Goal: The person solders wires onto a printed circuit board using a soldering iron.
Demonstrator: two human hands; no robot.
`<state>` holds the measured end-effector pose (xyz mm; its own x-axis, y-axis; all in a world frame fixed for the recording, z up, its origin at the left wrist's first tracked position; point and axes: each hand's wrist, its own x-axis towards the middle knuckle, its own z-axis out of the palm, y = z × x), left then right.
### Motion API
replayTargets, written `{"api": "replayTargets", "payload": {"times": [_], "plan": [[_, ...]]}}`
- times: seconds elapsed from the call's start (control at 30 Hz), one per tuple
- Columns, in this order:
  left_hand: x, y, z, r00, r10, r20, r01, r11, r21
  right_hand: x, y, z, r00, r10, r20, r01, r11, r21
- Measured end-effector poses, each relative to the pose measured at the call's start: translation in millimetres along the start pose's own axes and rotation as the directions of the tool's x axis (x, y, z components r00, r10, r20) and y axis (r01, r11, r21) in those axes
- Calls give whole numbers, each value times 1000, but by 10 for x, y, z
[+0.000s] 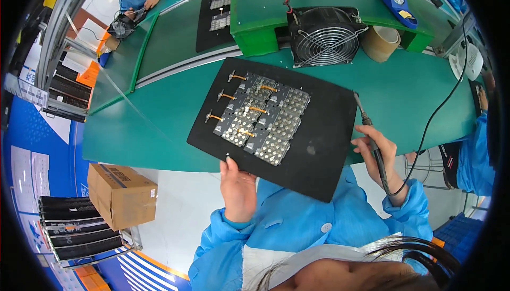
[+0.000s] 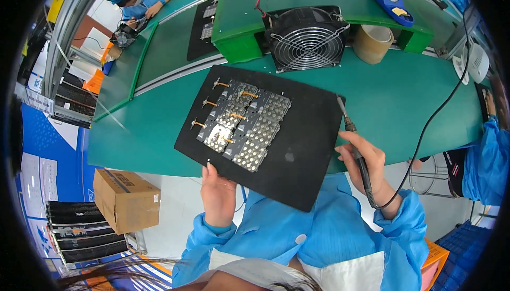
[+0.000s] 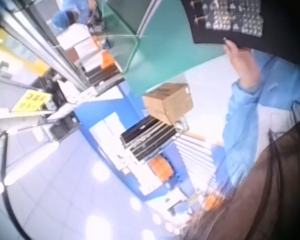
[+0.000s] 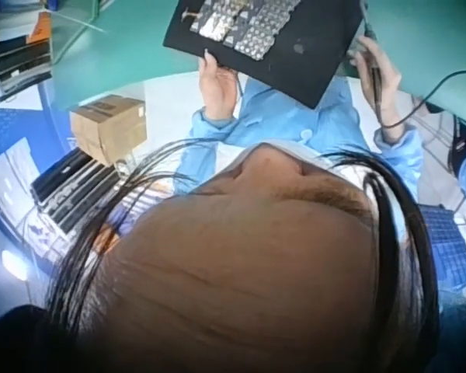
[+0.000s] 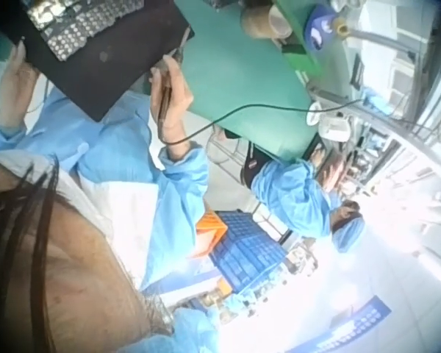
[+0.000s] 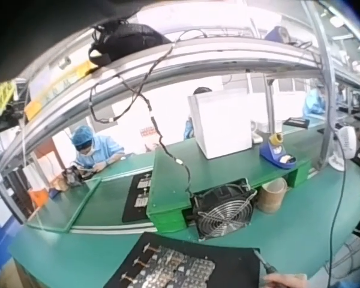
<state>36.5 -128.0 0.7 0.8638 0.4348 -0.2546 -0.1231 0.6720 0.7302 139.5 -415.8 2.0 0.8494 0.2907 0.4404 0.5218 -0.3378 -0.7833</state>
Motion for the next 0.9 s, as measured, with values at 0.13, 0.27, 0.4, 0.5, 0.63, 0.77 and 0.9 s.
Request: {"api": "replayTargets", "payload": {"times": [0.13, 0.27, 0.4, 0.5, 0.63, 0.77, 0.9], "plan": [[78, 284, -280, 985, 143, -101, -143, 990, 6, 15, 67, -17, 1000, 8, 5, -8, 1000, 5], [165, 789, -656, 914, 373, -158, -368, 928, 60, 45, 104, -107, 998, 42, -52, -46, 996, -78], [484, 1437, -1205, 831, 548, -98, -540, 836, 95, 107, 153, -135, 997, 46, -68, -52, 993, -102], [1122, 1836, -1291, 790, 594, -150, -587, 804, 91, 145, 210, -109, 996, 41, -83, -49, 993, -108], [2242, 2173, -1088, 780, 565, -268, -574, 817, 53, 182, 206, -93, 994, 75, -81, -85, 988, -127], [3353, 2278, -976, 796, 544, -266, -545, 835, 76, 233, 151, -69, 995, 41, -87, -57, 982, -183], [3980, 1876, -411, 665, 672, -325, -621, 740, 258, 245, 136, -46, 997, 6, -83, -22, 980, -199]]}}
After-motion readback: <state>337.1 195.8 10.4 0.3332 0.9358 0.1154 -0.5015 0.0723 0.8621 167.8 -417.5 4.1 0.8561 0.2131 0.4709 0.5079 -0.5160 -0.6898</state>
